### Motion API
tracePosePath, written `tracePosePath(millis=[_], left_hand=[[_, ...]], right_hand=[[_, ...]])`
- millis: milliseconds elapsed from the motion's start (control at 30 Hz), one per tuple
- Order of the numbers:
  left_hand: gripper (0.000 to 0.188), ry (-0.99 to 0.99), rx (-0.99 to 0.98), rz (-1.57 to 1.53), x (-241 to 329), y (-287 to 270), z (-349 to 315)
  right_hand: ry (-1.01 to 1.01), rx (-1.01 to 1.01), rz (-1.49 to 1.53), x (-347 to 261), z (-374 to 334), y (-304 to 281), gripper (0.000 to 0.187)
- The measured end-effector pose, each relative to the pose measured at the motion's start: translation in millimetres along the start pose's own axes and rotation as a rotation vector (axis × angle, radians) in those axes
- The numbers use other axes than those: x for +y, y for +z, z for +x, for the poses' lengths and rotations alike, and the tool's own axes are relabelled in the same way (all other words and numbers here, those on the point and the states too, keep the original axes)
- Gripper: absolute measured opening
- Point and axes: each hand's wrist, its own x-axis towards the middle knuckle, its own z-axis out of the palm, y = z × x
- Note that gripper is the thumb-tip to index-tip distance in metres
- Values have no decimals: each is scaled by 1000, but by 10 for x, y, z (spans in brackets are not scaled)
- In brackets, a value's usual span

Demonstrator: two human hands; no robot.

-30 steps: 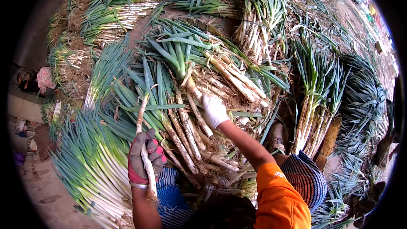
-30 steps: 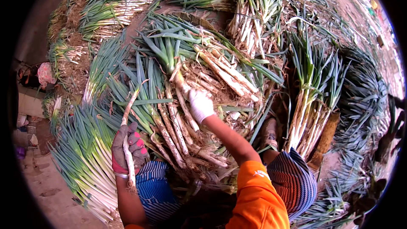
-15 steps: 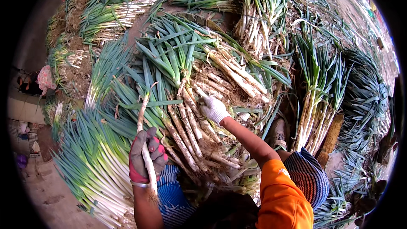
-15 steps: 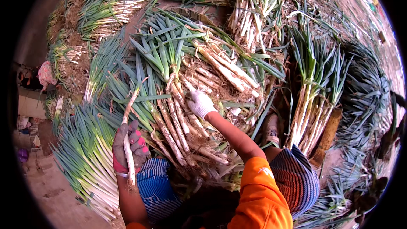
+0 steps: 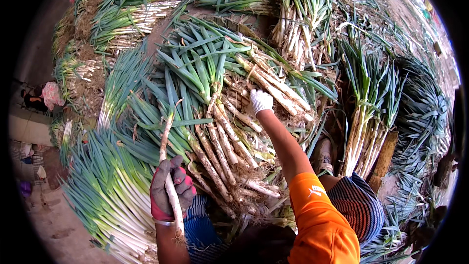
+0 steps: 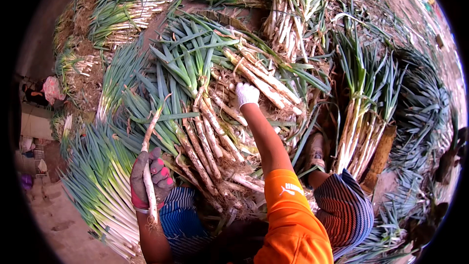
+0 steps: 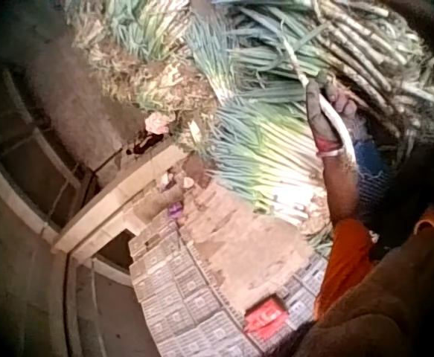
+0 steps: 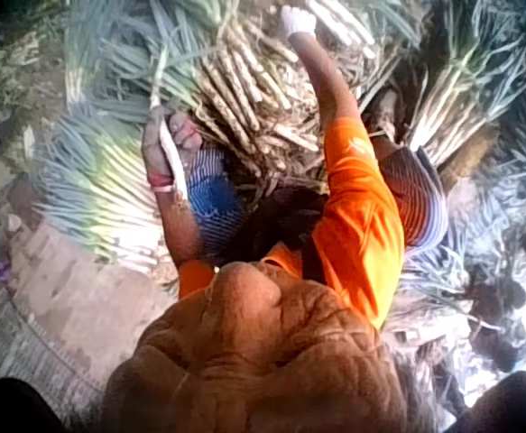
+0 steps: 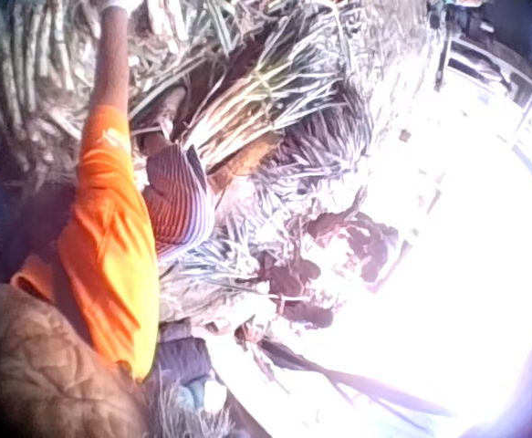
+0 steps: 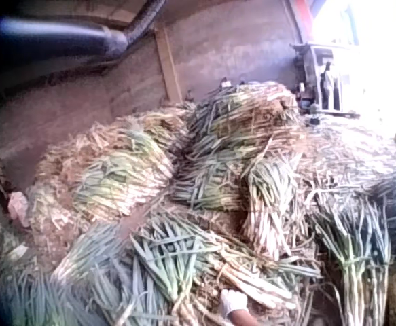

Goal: The person peels dry layers from leeks by hand and groups the cleaned leeks into bundles on the ground.

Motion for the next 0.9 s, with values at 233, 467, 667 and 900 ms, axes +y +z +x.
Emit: tracePosePath(millis=[233, 467, 667, 900], left_hand=[[40, 14, 54, 29, -30, 9, -23], [39, 16, 119, 149, -140, 149, 64], [39, 35, 130, 131, -143, 106, 46], [39, 42, 119, 133, -155, 104, 41]], right_hand=[[6, -461, 489, -679, -737, -934, 45], [-145, -246, 446, -501, -1478, -526, 45], [-181, -66, 487, -156, -984, -989, 29], [266, 94, 521, 167, -522, -119, 24]])
